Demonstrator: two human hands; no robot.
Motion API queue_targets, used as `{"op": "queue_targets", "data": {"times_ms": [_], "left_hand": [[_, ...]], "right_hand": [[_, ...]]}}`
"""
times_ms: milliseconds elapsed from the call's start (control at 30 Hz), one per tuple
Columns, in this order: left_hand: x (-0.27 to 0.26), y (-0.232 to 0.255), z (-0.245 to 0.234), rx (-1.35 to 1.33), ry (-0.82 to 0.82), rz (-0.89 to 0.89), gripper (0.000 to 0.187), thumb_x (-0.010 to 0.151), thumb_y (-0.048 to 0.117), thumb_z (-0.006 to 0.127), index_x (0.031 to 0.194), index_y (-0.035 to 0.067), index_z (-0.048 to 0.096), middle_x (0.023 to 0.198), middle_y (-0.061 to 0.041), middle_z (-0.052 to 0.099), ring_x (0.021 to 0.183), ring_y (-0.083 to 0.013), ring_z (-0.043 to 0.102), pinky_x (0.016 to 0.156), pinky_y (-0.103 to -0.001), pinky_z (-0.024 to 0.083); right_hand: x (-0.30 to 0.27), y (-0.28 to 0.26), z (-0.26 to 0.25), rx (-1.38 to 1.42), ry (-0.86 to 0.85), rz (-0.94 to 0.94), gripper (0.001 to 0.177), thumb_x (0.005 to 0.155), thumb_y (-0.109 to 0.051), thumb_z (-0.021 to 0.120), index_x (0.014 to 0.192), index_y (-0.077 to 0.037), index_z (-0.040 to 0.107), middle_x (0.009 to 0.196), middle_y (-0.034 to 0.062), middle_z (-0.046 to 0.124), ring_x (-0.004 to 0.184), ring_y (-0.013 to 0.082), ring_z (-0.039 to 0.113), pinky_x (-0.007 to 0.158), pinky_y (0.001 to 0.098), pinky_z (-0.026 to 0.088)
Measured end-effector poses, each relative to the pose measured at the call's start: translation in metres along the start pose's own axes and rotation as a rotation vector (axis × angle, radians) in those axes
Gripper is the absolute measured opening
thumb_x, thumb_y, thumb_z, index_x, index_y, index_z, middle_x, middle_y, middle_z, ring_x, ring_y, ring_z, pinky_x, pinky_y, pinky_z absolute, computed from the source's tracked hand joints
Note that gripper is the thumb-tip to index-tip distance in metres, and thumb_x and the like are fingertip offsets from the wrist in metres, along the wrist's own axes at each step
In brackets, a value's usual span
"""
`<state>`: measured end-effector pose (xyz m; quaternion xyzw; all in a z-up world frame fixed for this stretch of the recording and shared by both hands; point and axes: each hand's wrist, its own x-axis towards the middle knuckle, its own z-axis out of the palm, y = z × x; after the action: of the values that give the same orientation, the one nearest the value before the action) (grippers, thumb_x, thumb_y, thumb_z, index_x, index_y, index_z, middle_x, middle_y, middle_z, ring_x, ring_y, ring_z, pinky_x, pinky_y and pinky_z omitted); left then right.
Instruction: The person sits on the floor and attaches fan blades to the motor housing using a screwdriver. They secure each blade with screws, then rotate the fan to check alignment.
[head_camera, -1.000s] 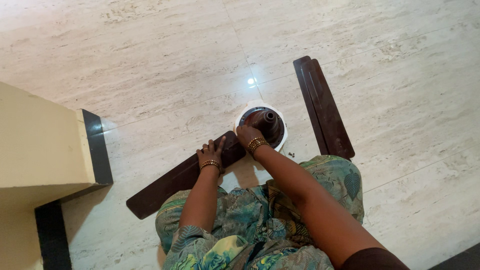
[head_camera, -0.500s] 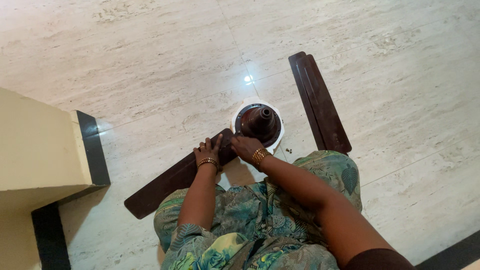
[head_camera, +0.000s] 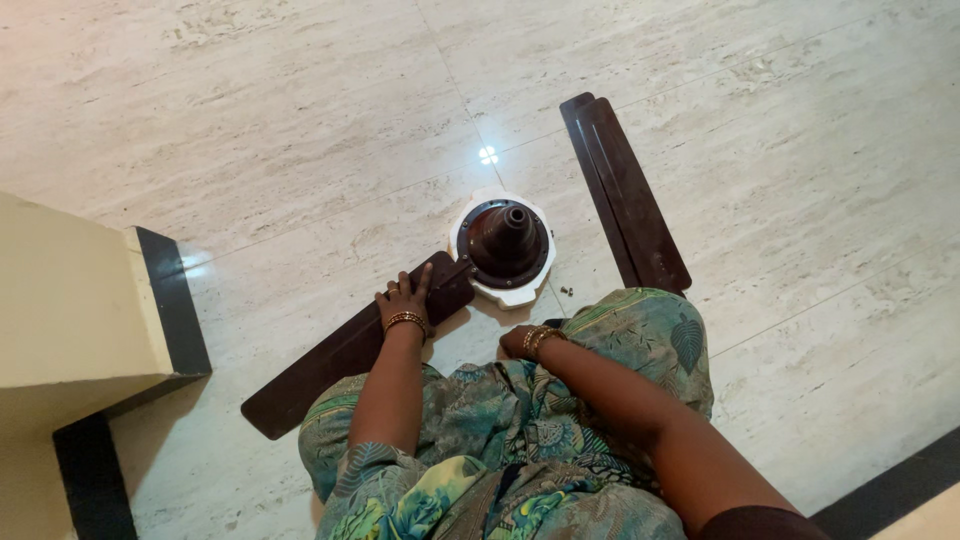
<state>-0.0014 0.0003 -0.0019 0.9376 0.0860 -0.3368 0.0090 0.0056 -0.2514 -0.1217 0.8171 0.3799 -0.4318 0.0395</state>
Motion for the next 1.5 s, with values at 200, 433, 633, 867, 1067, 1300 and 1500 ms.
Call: {"op": "queue_targets", "data": {"times_ms": [200, 433, 633, 867, 1067, 1300, 1500], "left_hand": [[-0.001, 0.001, 0.001, 0.002, 0.001, -0.013, 0.151, 0.065, 0.055, 0.094, 0.159, 0.044, -0.024, 0.172, -0.013, 0.006, 0.156, -0.0374, 0.016, 0.120, -0.061, 0.022], [-0.001, 0.002, 0.001, 0.004, 0.003, -0.016, 0.151, 0.065, 0.056, 0.094, 0.159, 0.044, -0.024, 0.173, -0.013, 0.005, 0.156, -0.0377, 0.017, 0.120, -0.061, 0.023], [-0.001, 0.002, 0.001, 0.001, -0.017, -0.027, 0.151, 0.065, 0.056, 0.094, 0.158, 0.044, -0.025, 0.173, -0.012, 0.004, 0.157, -0.0371, 0.015, 0.121, -0.061, 0.022], [0.002, 0.002, 0.001, -0.001, -0.026, -0.026, 0.151, 0.067, 0.057, 0.093, 0.158, 0.044, -0.027, 0.173, -0.013, 0.002, 0.156, -0.0377, 0.014, 0.122, -0.061, 0.021], [0.000, 0.002, 0.002, 0.003, -0.016, -0.020, 0.150, 0.068, 0.058, 0.092, 0.158, 0.043, -0.027, 0.172, -0.013, 0.003, 0.156, -0.0385, 0.015, 0.121, -0.061, 0.022], [0.002, 0.002, 0.005, -0.001, 0.004, -0.022, 0.153, 0.065, 0.058, 0.093, 0.158, 0.043, -0.027, 0.173, -0.014, 0.003, 0.156, -0.0381, 0.015, 0.121, -0.062, 0.021], [0.006, 0.002, 0.008, 0.023, 0.019, -0.017, 0.154, 0.063, 0.056, 0.095, 0.158, 0.042, -0.026, 0.172, -0.014, 0.006, 0.157, -0.0364, 0.014, 0.124, -0.060, 0.014]], "right_hand": [[-0.030, -0.010, -0.011, 0.221, 0.373, 0.015, 0.016, 0.094, -0.020, 0.063, 0.106, -0.011, 0.069, 0.112, 0.0174, 0.070, 0.104, 0.0367, 0.068, 0.090, 0.0479, 0.055], [-0.047, -0.021, -0.036, 0.250, 0.219, 0.306, 0.048, 0.098, -0.035, 0.062, 0.139, -0.014, 0.045, 0.127, 0.0214, 0.064, 0.110, 0.0398, 0.067, 0.090, 0.0517, 0.055], [-0.022, -0.020, -0.020, 0.038, 0.250, 0.109, 0.041, 0.098, -0.034, 0.062, 0.131, -0.013, 0.053, 0.129, 0.0215, 0.063, 0.109, 0.0398, 0.067, 0.085, 0.0527, 0.058], [-0.026, -0.030, -0.017, -0.132, 0.281, 0.020, 0.044, 0.092, -0.035, 0.068, 0.128, -0.015, 0.055, 0.133, 0.0171, 0.055, 0.119, 0.0366, 0.058, 0.091, 0.0520, 0.054], [-0.036, -0.036, -0.030, -0.156, 0.365, -0.055, 0.030, 0.095, -0.028, 0.064, 0.122, -0.014, 0.061, 0.129, 0.0163, 0.059, 0.120, 0.0333, 0.058, 0.093, 0.0495, 0.053], [-0.062, -0.034, -0.046, 0.422, 0.479, 0.067, 0.044, 0.094, -0.021, 0.058, 0.137, -0.015, 0.049, 0.090, 0.0185, 0.071, 0.076, 0.0359, 0.069, 0.068, 0.0496, 0.056], [-0.062, -0.002, -0.039, 1.063, 0.943, -0.268, 0.030, 0.100, -0.019, 0.059, 0.126, -0.005, 0.051, 0.116, 0.0153, 0.073, 0.108, 0.0245, 0.072, 0.090, 0.0387, 0.058]]}}
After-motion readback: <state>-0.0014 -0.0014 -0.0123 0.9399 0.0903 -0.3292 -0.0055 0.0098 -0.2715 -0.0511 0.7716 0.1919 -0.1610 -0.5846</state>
